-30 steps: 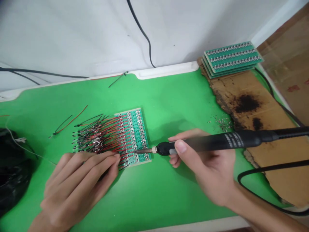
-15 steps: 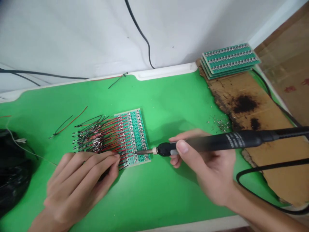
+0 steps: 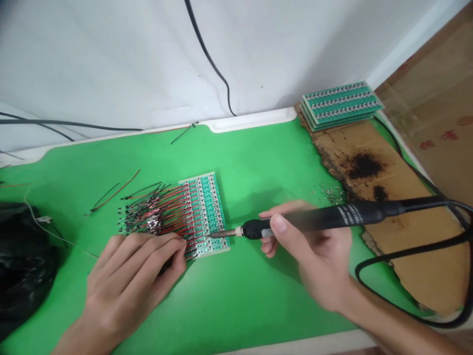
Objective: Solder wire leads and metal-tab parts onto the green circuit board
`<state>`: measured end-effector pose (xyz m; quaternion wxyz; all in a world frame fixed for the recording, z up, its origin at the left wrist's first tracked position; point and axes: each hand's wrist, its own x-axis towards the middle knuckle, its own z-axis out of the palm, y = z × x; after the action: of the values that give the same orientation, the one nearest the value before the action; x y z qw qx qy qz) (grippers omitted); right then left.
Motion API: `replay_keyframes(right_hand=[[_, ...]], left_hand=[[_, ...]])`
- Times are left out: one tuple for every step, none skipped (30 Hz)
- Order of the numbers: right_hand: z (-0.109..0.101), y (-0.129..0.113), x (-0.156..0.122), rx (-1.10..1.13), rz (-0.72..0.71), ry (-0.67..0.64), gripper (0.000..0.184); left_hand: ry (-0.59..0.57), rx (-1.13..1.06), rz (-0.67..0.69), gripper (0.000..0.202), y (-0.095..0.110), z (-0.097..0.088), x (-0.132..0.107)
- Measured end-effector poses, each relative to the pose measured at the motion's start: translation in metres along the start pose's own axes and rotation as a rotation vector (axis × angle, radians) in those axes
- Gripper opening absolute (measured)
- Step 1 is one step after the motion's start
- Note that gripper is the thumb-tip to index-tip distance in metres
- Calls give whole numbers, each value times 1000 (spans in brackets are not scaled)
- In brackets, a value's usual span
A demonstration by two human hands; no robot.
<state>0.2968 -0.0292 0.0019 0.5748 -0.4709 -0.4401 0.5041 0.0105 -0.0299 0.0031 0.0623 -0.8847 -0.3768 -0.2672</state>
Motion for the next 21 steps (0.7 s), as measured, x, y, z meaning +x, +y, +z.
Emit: replay_keyframes(right_hand=[[0,0,0,9,0,0,14],[-1,1,0,16,4,2,13],[-1,1,0,21,5,5,13],[-1,2,1,25,6,10,13],[-2,3,1,32,9,15,13],[-2,3,1,41,8,15,15],[-2,4,2,51,11,19,17],[-2,4,2,62,13,20,18],[-2,4,3,68,15,19,20],[-1,4,3,75,18,17,20],[-1,4,3,80,25,16,21],[-1,4,3,83,32,13,20],[-1,3,4,87,39,7,21],[0,3,4,90,43,-1,21],[0,2,4,92,43,-10,22],[0,2,4,91,41,-20,24],[0,2,4,89,38,-30,25],[1,2,4,84,37,-37,27],[1,2,4,78,42,-40,28],[1,3,5,74,46,-40,29],[1,3,5,72,50,-41,30]], left_hand=[[-3,2,0,21,0,1,0],[-3,4,1,20,0,2,0],[-3,8,1,19,0,3,0],[-6,14,3,18,0,3,0],[-5,23,5,16,1,3,0],[-5,27,2,15,2,2,0],[-9,17,-13,14,3,-1,1],[-11,-14,-38,13,3,-5,3],[-18,-63,-69,13,2,-10,5],[-20,-117,-100,13,0,-16,10],[-19,-161,-129,14,-5,-22,16],[-23,-175,-149,14,-13,-27,24],[-3,-150,-163,12,-23,-30,34],[-5,-77,-189,8,-36,-30,47],[-12,1,-245,11,-52,-27,61],[-50,32,-290,15,-68,-21,76],[-67,46,-324,18,-85,-11,93],[-111,45,-356,16,-101,1,108],[-143,40,-390,18,-116,15,124],[-179,29,-413,23,-129,28,138],[-212,20,-431,27,-139,41,150]])
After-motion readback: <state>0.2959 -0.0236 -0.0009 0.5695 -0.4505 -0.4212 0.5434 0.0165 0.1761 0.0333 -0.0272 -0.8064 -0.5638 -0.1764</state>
